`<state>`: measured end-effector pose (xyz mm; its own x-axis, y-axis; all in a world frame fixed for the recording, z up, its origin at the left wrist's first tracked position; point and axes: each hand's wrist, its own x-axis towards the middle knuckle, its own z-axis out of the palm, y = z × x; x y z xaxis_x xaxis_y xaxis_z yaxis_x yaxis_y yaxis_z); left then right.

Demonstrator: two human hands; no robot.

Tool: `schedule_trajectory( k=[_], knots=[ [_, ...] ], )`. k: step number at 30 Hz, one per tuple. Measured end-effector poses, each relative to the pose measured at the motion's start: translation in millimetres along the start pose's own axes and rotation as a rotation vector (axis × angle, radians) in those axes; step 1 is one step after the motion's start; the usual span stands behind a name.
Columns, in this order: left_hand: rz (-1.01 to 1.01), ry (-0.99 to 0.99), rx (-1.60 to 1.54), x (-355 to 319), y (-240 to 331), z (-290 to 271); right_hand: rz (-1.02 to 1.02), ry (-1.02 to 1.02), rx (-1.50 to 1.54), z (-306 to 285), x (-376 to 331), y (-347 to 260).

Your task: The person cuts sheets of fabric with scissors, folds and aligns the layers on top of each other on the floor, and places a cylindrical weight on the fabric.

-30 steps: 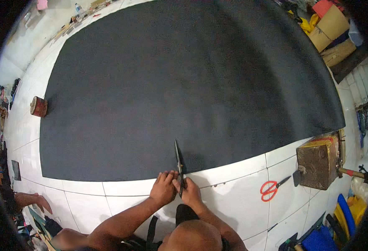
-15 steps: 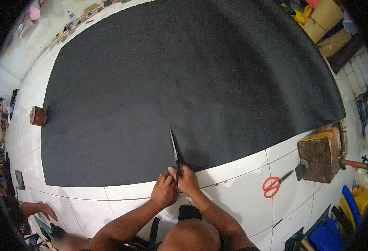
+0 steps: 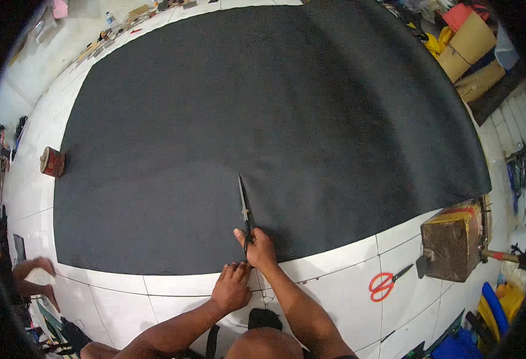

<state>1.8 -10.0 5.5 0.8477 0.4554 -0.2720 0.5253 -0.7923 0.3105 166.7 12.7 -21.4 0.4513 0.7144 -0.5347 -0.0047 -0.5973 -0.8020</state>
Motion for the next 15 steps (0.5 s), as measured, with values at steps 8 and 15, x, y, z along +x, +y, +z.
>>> schedule_trajectory(
  k=[8, 15],
  knots=[
    [0.044, -0.003, 0.021, 2, -1, -7, -0.041, 0.032, 0.006, -2, 50, -44],
    [-0.031, -0.049, -0.115, 15, 5, -16, -0.078, 0.029, 0.023, 4, 80, -34]
  ],
)
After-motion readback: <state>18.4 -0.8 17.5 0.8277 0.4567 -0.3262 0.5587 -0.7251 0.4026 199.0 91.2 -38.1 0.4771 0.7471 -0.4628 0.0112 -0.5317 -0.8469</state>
